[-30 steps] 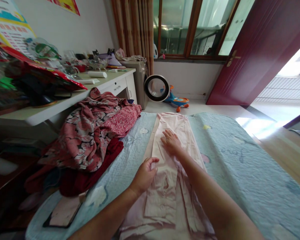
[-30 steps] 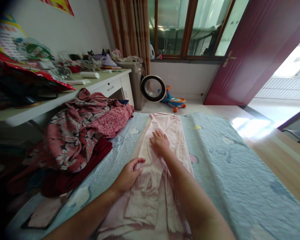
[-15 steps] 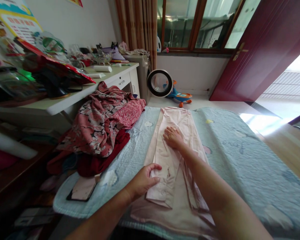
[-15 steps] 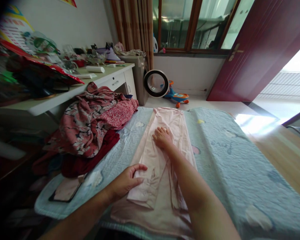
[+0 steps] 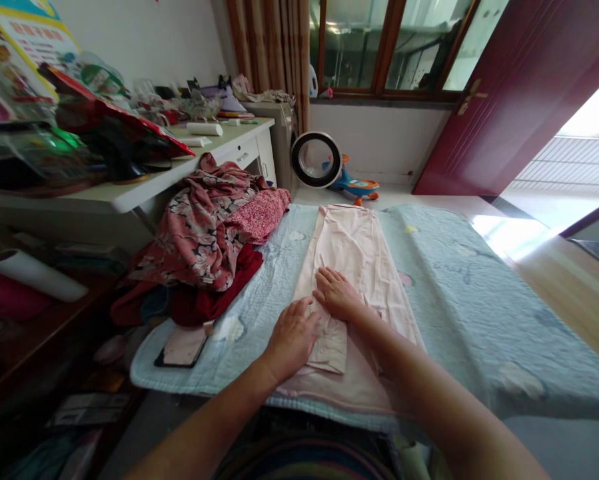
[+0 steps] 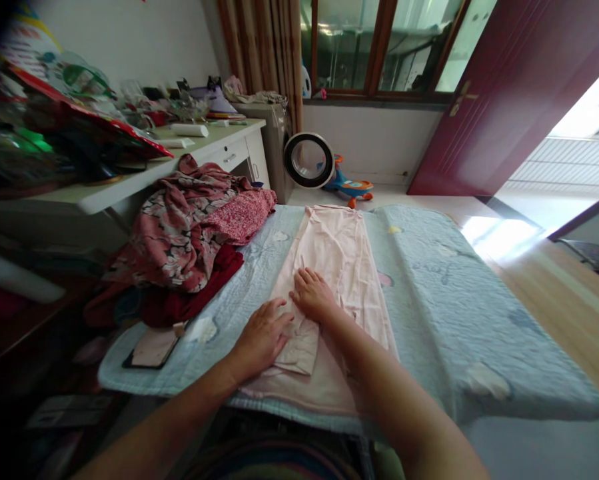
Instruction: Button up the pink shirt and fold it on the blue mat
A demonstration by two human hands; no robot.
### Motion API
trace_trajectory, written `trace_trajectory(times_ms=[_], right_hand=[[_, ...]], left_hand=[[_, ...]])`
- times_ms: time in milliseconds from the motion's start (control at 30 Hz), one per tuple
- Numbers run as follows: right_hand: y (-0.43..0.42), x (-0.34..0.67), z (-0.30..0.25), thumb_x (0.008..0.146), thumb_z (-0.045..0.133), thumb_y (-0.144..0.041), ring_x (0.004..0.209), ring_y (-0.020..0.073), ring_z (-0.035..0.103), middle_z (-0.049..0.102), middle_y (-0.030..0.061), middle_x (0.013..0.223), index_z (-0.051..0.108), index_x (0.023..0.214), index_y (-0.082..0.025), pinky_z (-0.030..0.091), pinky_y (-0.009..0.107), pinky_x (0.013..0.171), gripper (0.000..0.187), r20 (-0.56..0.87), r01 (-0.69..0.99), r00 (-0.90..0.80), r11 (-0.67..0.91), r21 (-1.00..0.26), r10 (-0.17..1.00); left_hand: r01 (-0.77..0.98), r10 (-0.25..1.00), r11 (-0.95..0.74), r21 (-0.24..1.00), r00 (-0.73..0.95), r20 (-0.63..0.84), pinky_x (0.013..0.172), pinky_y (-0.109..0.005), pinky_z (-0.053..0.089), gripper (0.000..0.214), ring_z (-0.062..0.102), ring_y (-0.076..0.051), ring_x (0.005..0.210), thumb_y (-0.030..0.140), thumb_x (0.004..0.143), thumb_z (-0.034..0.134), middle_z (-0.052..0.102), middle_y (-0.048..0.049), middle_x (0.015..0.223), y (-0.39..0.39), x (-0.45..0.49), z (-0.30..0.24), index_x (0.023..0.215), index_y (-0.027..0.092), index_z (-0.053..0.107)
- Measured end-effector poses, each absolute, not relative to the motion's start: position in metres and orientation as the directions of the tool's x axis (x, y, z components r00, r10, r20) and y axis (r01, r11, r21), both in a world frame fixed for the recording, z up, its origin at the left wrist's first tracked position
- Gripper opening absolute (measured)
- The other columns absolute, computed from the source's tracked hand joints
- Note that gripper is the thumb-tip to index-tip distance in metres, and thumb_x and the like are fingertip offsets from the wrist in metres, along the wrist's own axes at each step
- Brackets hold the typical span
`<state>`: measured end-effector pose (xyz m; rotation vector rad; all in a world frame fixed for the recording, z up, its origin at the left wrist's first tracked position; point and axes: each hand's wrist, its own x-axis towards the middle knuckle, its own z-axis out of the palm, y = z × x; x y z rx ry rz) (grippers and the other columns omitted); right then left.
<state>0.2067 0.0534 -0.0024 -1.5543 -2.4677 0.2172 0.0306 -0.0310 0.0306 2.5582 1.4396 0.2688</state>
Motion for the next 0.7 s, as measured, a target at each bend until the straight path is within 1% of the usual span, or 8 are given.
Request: trace_trajectory(times_ms=[133, 200, 267, 367, 433, 567, 633, 700], right_hand=[[0.043, 0.211, -0.003, 0.094, 0.048, -0.027, 0.142, 0.0268, 0.034, 0.044, 0.015, 0.15, 0.049, 0.139, -0.01, 0.027, 0.04, 0.116, 0.048, 0.087, 0.83, -0.476, 0.479, -0.285, 0.875], [0.044, 0.218, -0.001, 0.093, 0.047, -0.022, 0.136, 0.0231, 0.044, 0.052, 0.0141, 0.143, 0.054, 0.135, -0.011, 0.032, 0.035, 0.114, 0.045, 0.079, 0.787, -0.528, 0.522, -0.33, 0.846], [0.049, 0.224, 0.003, 0.093, 0.046, -0.02, 0.131, 0.0204, 0.05, 0.057, 0.0131, 0.139, 0.058, 0.131, -0.012, 0.035, 0.032, 0.111, 0.041, 0.111, 0.783, -0.512, 0.516, -0.348, 0.852], [0.058, 0.234, 0.005, 0.092, 0.049, -0.021, 0.132, 0.0236, 0.047, 0.052, 0.0152, 0.143, 0.059, 0.13, -0.011, 0.035, 0.036, 0.111, 0.041, 0.179, 0.864, -0.367, 0.406, -0.299, 0.913], [0.065, 0.24, 0.005, 0.091, 0.05, -0.022, 0.13, 0.0246, 0.049, 0.055, 0.0157, 0.14, 0.062, 0.125, -0.011, 0.036, 0.036, 0.109, 0.038, 0.18, 0.88, -0.339, 0.378, -0.286, 0.924], [0.078, 0.262, 0.008, 0.091, 0.046, -0.02, 0.106, 0.0193, 0.063, 0.07, 0.0102, 0.113, 0.071, 0.107, -0.016, 0.044, 0.027, 0.095, 0.03, 0.167, 0.873, -0.271, 0.315, -0.373, 0.948], [0.088, 0.279, 0.01, 0.09, 0.044, -0.018, 0.101, 0.0188, 0.064, 0.071, 0.0099, 0.108, 0.071, 0.106, -0.015, 0.044, 0.026, 0.092, 0.032, 0.212, 0.898, -0.131, 0.206, -0.389, 0.969], [0.099, 0.297, 0.012, 0.089, 0.044, -0.015, 0.104, 0.0205, 0.061, 0.068, 0.0119, 0.111, 0.07, 0.109, -0.014, 0.043, 0.028, 0.094, 0.033, 0.258, 0.926, 0.039, 0.062, -0.371, 0.965]], left_hand=[[0.725, 0.741, -0.652, 0.223, 0.671, -0.014, 0.094, -0.036, 0.047, 0.016, 0.056, -0.022, 0.104, 0.016, 0.089, 0.052, 0.061, -0.0073, 0.109, -0.023, 0.027, 0.032, 0.099, 0.019, 0.064], [0.708, 0.717, -0.677, 0.203, 0.696, -0.034, 0.088, -0.035, 0.048, 0.012, 0.058, -0.022, 0.098, 0.019, 0.09, 0.052, 0.062, -0.0068, 0.102, -0.015, 0.028, 0.033, 0.093, 0.019, 0.064], [0.722, 0.729, -0.673, 0.163, 0.685, -0.025, 0.086, -0.037, 0.049, 0.015, 0.058, -0.023, 0.095, 0.025, 0.093, 0.051, 0.063, -0.0073, 0.098, -0.007, 0.034, 0.034, 0.091, 0.018, 0.064], [0.731, 0.739, -0.674, 0.111, 0.667, 0.097, 0.093, -0.04, 0.046, 0.022, 0.056, -0.026, 0.107, 0.033, 0.094, 0.052, 0.061, -0.01, 0.113, 0.003, 0.049, 0.032, 0.102, 0.017, 0.063], [0.697, 0.704, -0.709, 0.105, 0.695, 0.144, 0.095, -0.04, 0.045, 0.026, 0.054, -0.026, 0.112, 0.035, 0.092, 0.054, 0.059, -0.0099, 0.119, 0.006, 0.056, 0.028, 0.108, 0.017, 0.061], [0.645, 0.655, -0.755, 0.113, 0.748, 0.105, 0.089, -0.038, 0.048, 0.023, 0.057, -0.024, 0.102, 0.037, 0.091, 0.055, 0.063, -0.0074, 0.106, 0.011, 0.058, 0.023, 0.102, 0.018, 0.062], [0.643, 0.655, -0.755, 0.13, 0.75, 0.094, 0.087, -0.037, 0.049, 0.023, 0.058, -0.024, 0.099, 0.039, 0.092, 0.054, 0.064, -0.0071, 0.103, 0.017, 0.058, 0.023, 0.099, 0.019, 0.063], [0.658, 0.675, -0.737, 0.158, 0.731, 0.104, 0.088, -0.036, 0.049, 0.024, 0.059, -0.023, 0.1, 0.039, 0.093, 0.053, 0.065, -0.0071, 0.103, 0.027, 0.062, 0.024, 0.098, 0.019, 0.064]])
